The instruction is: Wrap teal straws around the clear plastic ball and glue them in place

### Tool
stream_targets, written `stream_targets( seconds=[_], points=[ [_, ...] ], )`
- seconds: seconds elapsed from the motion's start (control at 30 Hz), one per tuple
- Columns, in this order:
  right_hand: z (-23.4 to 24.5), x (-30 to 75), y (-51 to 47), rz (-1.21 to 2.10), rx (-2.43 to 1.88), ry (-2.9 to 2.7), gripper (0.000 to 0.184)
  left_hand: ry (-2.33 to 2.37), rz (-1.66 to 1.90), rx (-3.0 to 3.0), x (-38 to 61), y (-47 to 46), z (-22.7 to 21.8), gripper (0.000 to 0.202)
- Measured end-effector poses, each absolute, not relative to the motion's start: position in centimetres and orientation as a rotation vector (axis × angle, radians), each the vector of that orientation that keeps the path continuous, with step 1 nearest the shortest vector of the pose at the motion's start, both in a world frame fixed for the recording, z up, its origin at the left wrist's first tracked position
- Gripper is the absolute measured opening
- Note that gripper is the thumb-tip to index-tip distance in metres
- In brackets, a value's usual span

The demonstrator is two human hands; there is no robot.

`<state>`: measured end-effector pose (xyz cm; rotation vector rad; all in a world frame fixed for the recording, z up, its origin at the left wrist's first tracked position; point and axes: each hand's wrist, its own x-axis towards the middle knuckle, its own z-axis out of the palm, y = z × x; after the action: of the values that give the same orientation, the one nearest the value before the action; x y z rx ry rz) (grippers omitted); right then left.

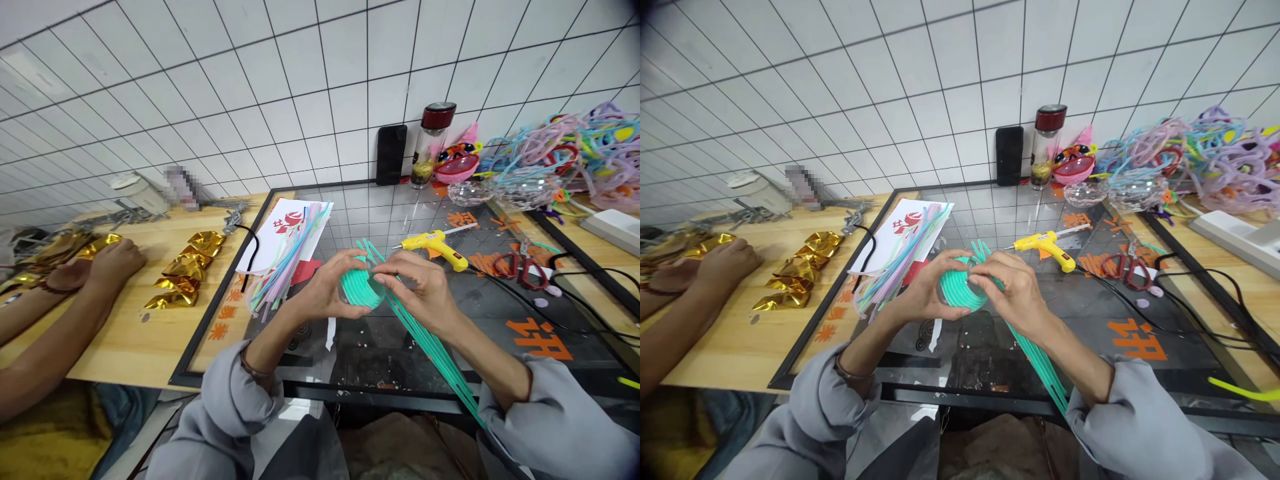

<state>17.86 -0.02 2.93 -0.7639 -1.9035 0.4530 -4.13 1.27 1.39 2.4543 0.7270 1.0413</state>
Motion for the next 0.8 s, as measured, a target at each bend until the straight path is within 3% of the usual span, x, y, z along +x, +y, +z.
stream_targets(
  seconds=[0.27, 0.57, 0.67, 0.8],
  points=[
    [3.2, 20.6, 2.0, 0.387, -1.004, -1.7, 0.022, 0.769, 1.078, 2.319, -4.5, 1.6, 1.0, 0.067],
    [1.5, 25.5, 5.5, -0.163, -1.873, -1.918, 0.051, 0.878, 1.032, 2.192, -4.9, 1.4, 1.7, 0.065],
    [1.2, 25.6, 5.6, -0.175, -2.116, -2.059, 0.06, 0.913, 1.001, 2.127, -5.0, 1.3, 2.0, 0.065],
    [1.1, 25.0, 5.9, -0.102, -2.234, -2.115, 0.058, 0.96, 0.96, 2.046, -5.1, 1.3, 2.0, 0.066]
  ],
)
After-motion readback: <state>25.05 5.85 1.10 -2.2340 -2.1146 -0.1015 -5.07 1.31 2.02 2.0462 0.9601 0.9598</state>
